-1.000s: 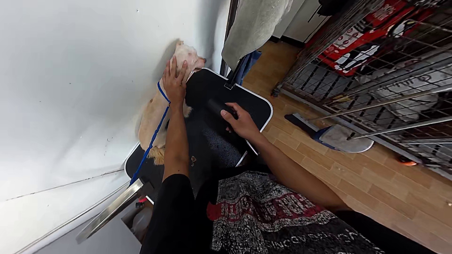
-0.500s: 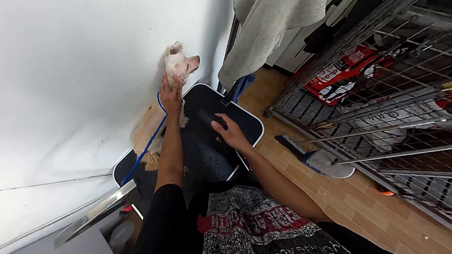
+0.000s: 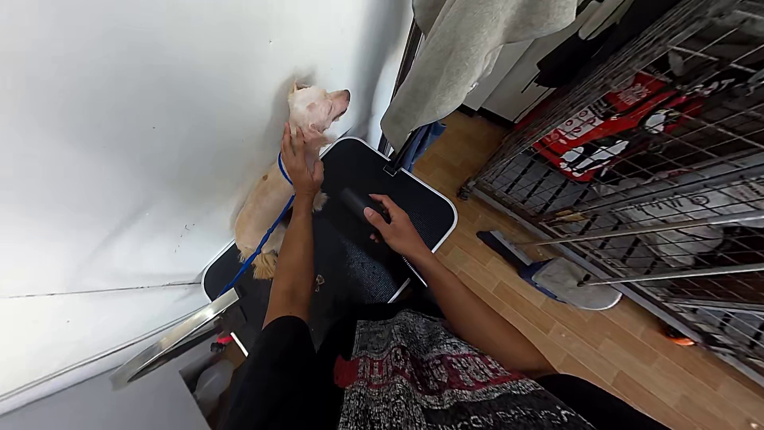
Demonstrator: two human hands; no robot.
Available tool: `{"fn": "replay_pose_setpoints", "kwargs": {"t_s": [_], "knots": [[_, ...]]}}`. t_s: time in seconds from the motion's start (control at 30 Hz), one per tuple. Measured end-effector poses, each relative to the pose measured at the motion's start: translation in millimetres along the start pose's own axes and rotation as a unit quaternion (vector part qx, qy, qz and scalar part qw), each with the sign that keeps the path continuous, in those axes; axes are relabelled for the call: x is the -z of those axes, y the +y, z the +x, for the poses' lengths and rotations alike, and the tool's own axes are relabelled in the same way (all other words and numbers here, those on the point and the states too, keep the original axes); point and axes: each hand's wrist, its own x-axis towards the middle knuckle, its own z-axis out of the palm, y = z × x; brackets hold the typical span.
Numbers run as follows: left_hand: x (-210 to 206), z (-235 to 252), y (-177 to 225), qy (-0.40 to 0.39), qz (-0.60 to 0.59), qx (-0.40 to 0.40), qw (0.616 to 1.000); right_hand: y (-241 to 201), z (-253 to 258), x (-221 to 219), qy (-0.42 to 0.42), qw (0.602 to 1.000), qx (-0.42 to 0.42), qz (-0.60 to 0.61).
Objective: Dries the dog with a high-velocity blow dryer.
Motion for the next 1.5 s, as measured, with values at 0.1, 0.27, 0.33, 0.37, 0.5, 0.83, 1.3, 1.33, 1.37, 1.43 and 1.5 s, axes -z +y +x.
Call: {"fn": "replay_pose_setpoints", "kwargs": {"t_s": [0.1,0.27,0.33,0.37,0.5,0.83,1.3,1.33,1.37,1.43,1.5], "knots": [[2.9,-4.1,24.0,0.070,-0.120,0.076,0.987,0.8,-4.4,1.7,0.003,1.000,-0.004,0.017],[12.5,23.7,67.6,-0.118,-0.306,0.376,0.866,-5.9,-4.7,8.6,0.007,1.000,0.000,0.024],[12.9,28.3,65.1,-0.150,-0.397,0.425,0.800,-2.7,-9.6,9.9,0.010,1.000,0.002,0.023],[14.1,28.5,59.9,-0.139,-0.426,0.444,0.776,-0.4,-12.4,10.5,0.009,1.000,0.002,0.020],[40.0,31.9,28.7,-0.079,-0.526,0.466,0.708,-6.4,-20.6,17.3,0.002,1.000,-0.007,-0.006],[85.2,64.8,-7.9,0.065,-0.412,0.559,0.717,-7.8,-33.7,8.2,-0.047,0.999,-0.012,-0.024],[59.6,45.3,22.5,-0.269,-0.329,0.489,0.762,-1.7,-41.0,30.6,-0.069,0.997,-0.021,-0.037],[55.8,45.0,26.2,-0.296,-0.313,0.507,0.746,-0.9,-41.0,31.5,-0.072,0.996,-0.023,-0.037],[53.4,45.3,29.4,-0.310,-0.303,0.513,0.741,-0.3,-41.0,32.4,-0.076,0.996,-0.027,-0.038],[50.3,51.8,35.2,-0.292,-0.293,0.517,0.749,0.8,-39.0,35.4,-0.089,0.995,-0.027,-0.038],[47.8,58.7,33.7,-0.274,-0.290,0.525,0.752,3.0,-38.3,39.4,-0.095,0.995,-0.020,-0.036]]}}
